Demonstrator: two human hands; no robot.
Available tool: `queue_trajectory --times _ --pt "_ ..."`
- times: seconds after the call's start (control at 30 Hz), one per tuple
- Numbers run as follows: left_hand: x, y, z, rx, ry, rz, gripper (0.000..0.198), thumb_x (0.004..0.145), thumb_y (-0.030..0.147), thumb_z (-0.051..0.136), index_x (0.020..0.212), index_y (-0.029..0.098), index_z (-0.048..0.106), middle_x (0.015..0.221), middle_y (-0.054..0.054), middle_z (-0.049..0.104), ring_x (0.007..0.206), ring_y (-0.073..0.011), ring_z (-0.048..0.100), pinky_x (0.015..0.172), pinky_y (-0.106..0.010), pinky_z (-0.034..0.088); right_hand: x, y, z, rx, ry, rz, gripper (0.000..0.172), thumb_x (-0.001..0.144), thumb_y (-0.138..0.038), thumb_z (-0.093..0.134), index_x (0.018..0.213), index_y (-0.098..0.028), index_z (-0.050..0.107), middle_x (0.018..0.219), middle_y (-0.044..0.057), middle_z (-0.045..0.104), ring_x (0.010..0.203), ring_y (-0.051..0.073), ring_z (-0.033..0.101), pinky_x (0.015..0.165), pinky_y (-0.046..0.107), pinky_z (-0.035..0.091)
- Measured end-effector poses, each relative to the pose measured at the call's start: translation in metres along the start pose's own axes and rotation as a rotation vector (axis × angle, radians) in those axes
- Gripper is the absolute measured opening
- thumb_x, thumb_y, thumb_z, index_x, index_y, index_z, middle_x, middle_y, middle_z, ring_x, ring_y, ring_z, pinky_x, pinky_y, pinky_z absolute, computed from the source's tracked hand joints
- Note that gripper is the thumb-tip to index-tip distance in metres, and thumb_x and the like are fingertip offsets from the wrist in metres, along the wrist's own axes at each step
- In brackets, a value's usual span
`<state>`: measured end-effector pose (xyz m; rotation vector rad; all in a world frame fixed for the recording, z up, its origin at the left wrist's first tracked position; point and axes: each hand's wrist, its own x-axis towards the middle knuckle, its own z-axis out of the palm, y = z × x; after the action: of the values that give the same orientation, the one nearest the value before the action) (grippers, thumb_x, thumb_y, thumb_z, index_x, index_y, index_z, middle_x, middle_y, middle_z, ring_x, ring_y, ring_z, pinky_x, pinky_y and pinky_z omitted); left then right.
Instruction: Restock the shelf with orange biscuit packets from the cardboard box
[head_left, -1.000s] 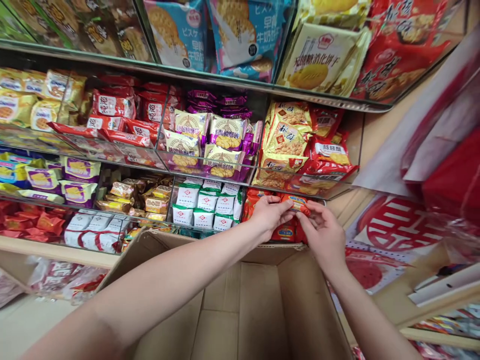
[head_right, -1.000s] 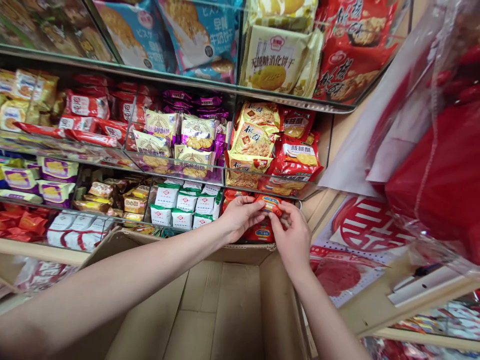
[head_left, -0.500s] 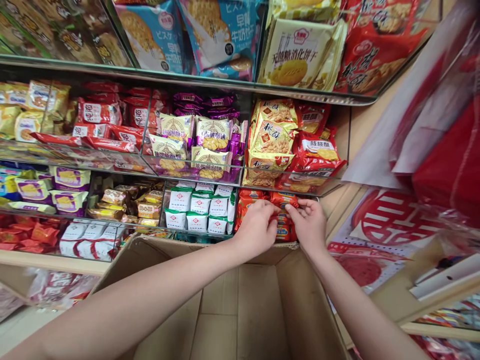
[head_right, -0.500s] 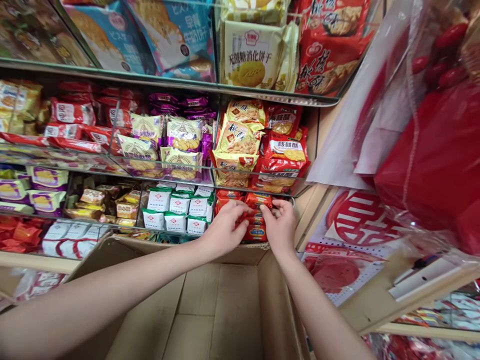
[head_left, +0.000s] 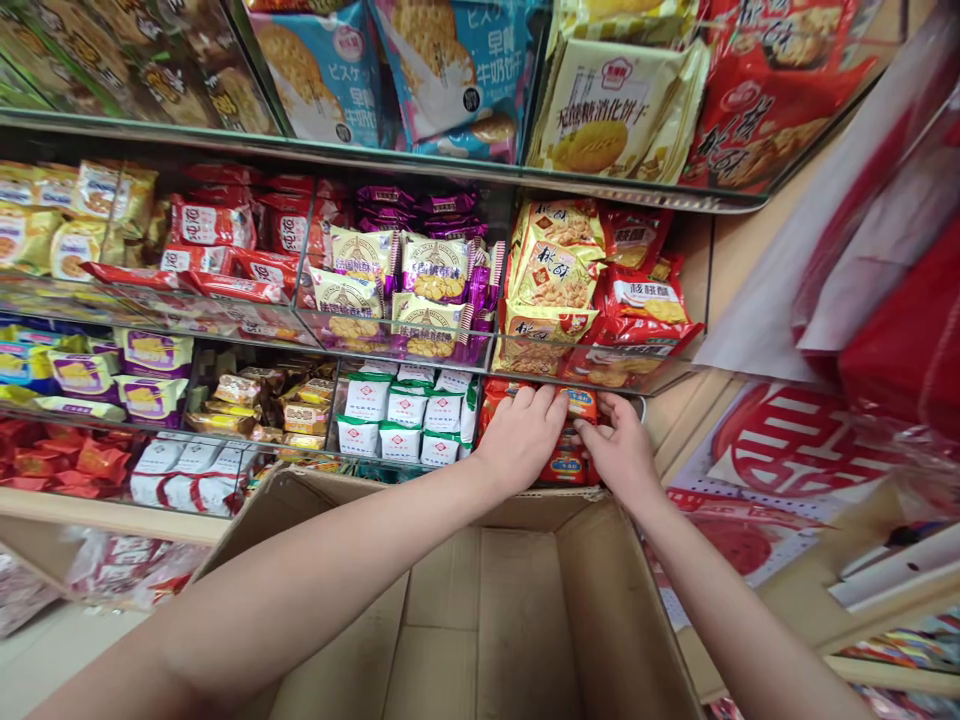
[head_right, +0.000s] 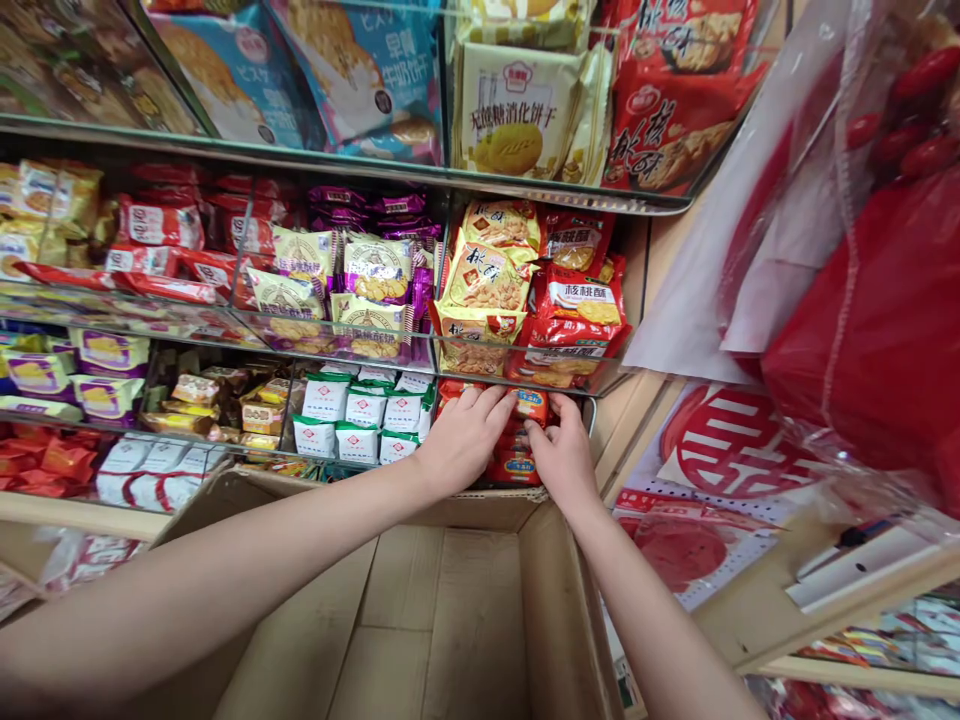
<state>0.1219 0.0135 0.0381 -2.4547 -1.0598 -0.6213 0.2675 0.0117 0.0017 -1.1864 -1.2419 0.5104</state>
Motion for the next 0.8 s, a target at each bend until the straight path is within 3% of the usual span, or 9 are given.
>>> queue_trajectory --times 0.2,0.3,0.47,0.67,0.8 --pt "0.003 -0.002 0.005 -0.090 0.018 -0.035 0.044 0.081 0.013 0.035 0.125 0.011 0.035 0.120 -0.011 0.047 0.104 -0.0228 0.043 0.083 -0.034 0.043 -0.008 0.000 -0.012 -0.330 0.089 -0.204 0.034 0.077 -0.038 0.051 0.102 -0.017 0.056 0.086 0.009 0.066 0.061 0.018 0.063 0.063 0.035 0.051" --pt "0.003 -0.003 0.010 -0.137 -0.001 -0.021 0.045 0.079 0.011 0.036 0.124 0.013 0.035 0.123 -0.010 0.045 0.104 -0.0213 0.045 0.085 -0.033 0.042 -0.014 0.002 -0.019 -0.322 0.118 -0.171 0.032 0.077 -0.040 0.051 0.098 -0.016 0.059 0.075 0.007 0.067 0.061 0.019 0.064 0.063 0.034 0.052" --pt "0.005 -0.003 0.013 -0.152 -0.048 -0.037 0.052 0.078 0.012 0.039 0.128 0.011 0.027 0.125 -0.012 0.043 0.107 -0.0208 0.044 0.086 -0.032 0.042 -0.029 0.008 -0.031 -0.217 0.194 -0.056 0.037 0.074 -0.041 0.055 0.100 -0.014 0.059 0.061 0.004 0.064 0.048 0.015 0.059 0.050 0.029 0.050" --pt "0.007 -0.003 0.011 -0.106 -0.095 0.006 0.038 0.079 0.013 0.039 0.117 0.012 0.043 0.120 -0.011 0.046 0.095 -0.0205 0.048 0.081 -0.032 0.044 -0.025 0.002 -0.029 -0.146 0.221 -0.069 0.035 0.073 -0.040 0.058 0.096 -0.014 0.061 0.059 0.003 0.064 0.046 0.013 0.057 0.045 0.026 0.048" --pt "0.004 -0.001 0.009 -0.074 -0.099 0.004 0.033 0.079 0.016 0.041 0.110 0.010 0.050 0.115 -0.012 0.048 0.088 -0.0215 0.049 0.074 -0.033 0.046 -0.018 0.001 -0.023 -0.227 0.174 -0.076 0.035 0.076 -0.041 0.054 0.098 -0.015 0.060 0.057 0.003 0.063 0.045 0.015 0.057 0.046 0.029 0.048"
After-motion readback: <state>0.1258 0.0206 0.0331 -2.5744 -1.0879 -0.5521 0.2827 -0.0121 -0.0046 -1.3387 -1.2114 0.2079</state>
